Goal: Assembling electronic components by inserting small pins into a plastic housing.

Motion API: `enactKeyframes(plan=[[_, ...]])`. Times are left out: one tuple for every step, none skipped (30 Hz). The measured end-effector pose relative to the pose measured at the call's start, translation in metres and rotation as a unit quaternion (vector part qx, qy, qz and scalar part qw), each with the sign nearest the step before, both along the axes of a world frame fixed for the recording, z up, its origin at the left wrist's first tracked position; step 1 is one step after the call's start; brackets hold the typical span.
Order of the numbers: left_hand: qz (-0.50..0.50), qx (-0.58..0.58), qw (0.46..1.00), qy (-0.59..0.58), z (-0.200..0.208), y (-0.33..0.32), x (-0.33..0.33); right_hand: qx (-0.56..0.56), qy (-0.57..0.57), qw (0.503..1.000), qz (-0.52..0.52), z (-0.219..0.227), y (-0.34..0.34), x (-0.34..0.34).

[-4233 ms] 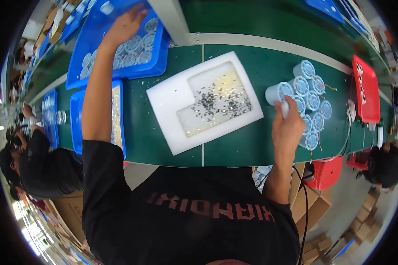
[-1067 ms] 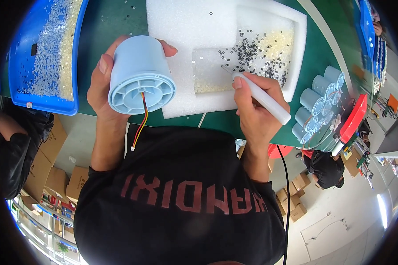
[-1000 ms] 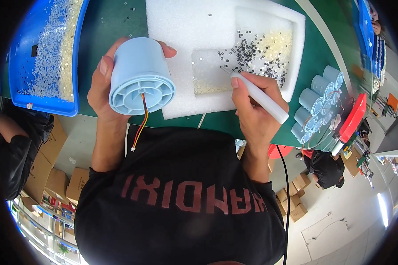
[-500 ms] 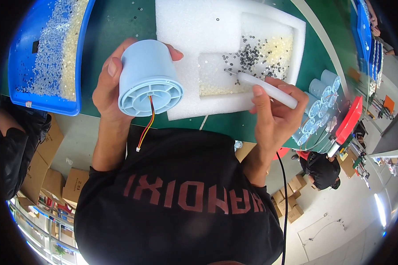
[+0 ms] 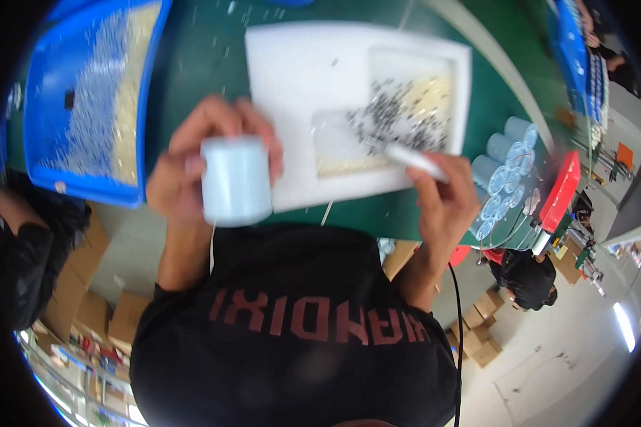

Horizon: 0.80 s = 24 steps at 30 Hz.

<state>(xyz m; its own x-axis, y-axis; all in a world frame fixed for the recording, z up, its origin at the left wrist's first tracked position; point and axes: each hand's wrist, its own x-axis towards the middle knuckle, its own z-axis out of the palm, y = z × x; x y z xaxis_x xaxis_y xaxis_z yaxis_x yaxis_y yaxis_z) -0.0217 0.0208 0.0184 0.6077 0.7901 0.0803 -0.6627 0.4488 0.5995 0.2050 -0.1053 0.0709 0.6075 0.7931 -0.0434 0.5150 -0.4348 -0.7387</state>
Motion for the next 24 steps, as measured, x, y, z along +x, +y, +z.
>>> enactKeyframes(plan=[[-0.01,0.029,0.997,0.072,0.015,-0.003,-0.002,0.032,0.013,0.999,0.001,0.006,-0.005,0.004],[0.01,0.071,0.975,0.209,0.027,-0.008,-0.001,0.067,-0.072,0.992,0.083,0.009,-0.008,0.01],[0.03,0.2,0.913,0.353,0.035,-0.007,0.004,0.092,-0.103,0.984,0.108,0.008,-0.006,0.011],[0.056,0.352,0.824,0.441,0.041,-0.003,0.018,0.104,-0.073,0.985,0.114,0.002,-0.004,0.012],[0.028,0.425,0.758,0.493,0.054,0.0,0.031,0.115,0.011,0.99,0.083,-0.001,0.0,0.008],[-0.002,0.487,0.683,0.545,0.066,-0.004,0.04,0.135,0.026,0.987,0.087,-0.002,-0.004,0.008],[0.004,0.513,0.686,0.516,0.072,-0.009,0.046,0.159,0.055,0.982,0.087,0.003,-0.006,0.006],[0.021,0.561,0.643,0.521,0.075,-0.012,0.052,0.175,0.034,0.981,0.072,0.007,-0.011,0.008],[0.041,0.603,0.596,0.528,0.077,-0.012,0.057,0.18,0.047,0.979,0.076,0.01,-0.015,0.008],[0.046,0.618,0.594,0.513,0.077,-0.011,0.065,0.185,0.062,0.977,0.082,0.011,-0.02,0.011],[0.039,0.639,0.585,0.498,0.079,-0.011,0.064,0.195,0.051,0.977,0.073,0.013,-0.025,0.008],[0.032,0.658,0.575,0.484,0.079,-0.012,0.065,0.203,0.048,0.976,0.064,0.014,-0.03,0.007],[0.029,0.667,0.571,0.478,0.081,-0.011,0.066,0.213,0.035,0.975,0.045,0.016,-0.035,0.009],[0.022,0.666,0.574,0.476,0.084,-0.012,0.066,0.22,0.028,0.974,0.033,0.017,-0.04,0.009],[0.01,0.662,0.58,0.475,0.083,-0.01,0.067,0.226,0.002,0.974,0.018,0.017,-0.043,0.014],[0.004,0.66,0.576,0.482,0.082,-0.008,0.067,0.253,-0.004,0.967,-0.002,0.015,-0.047,0.019],[0.009,0.661,0.574,0.483,0.08,-0.005,0.066,0.252,0.054,0.965,-0.042,0.014,-0.052,0.019],[0.003,0.65,0.57,0.503,0.074,-0.005,0.068,0.234,0.13,0.96,-0.078,0.004,-0.053,0.023],[-0.031,0.658,0.523,0.541,0.074,-0.001,0.074,0.263,0.144,0.952,-0.067,-0.004,-0.049,0.03],[-0.064,0.667,0.481,0.565,0.072,0.001,0.076,0.293,0.146,0.943,-0.062,-0.009,-0.052,0.029],[-0.064,0.682,0.467,0.559,0.071,0.001,0.077,0.259,0.136,0.956,-0.033,-0.01,-0.062,0.031],[-0.081,0.693,0.448,0.559,0.072,0.001,0.08,0.225,0.134,0.965,-0.006,-0.014,-0.072,0.033],[-0.106,0.706,0.428,0.554,0.073,0.002,0.079,0.3,0.183,0.936,-0.013,-0.014,-0.072,0.028],[-0.108,0.71,0.434,0.544,0.071,0.005,0.081,0.371,0.225,0.9,-0.027,-0.015,-0.066,0.018]])
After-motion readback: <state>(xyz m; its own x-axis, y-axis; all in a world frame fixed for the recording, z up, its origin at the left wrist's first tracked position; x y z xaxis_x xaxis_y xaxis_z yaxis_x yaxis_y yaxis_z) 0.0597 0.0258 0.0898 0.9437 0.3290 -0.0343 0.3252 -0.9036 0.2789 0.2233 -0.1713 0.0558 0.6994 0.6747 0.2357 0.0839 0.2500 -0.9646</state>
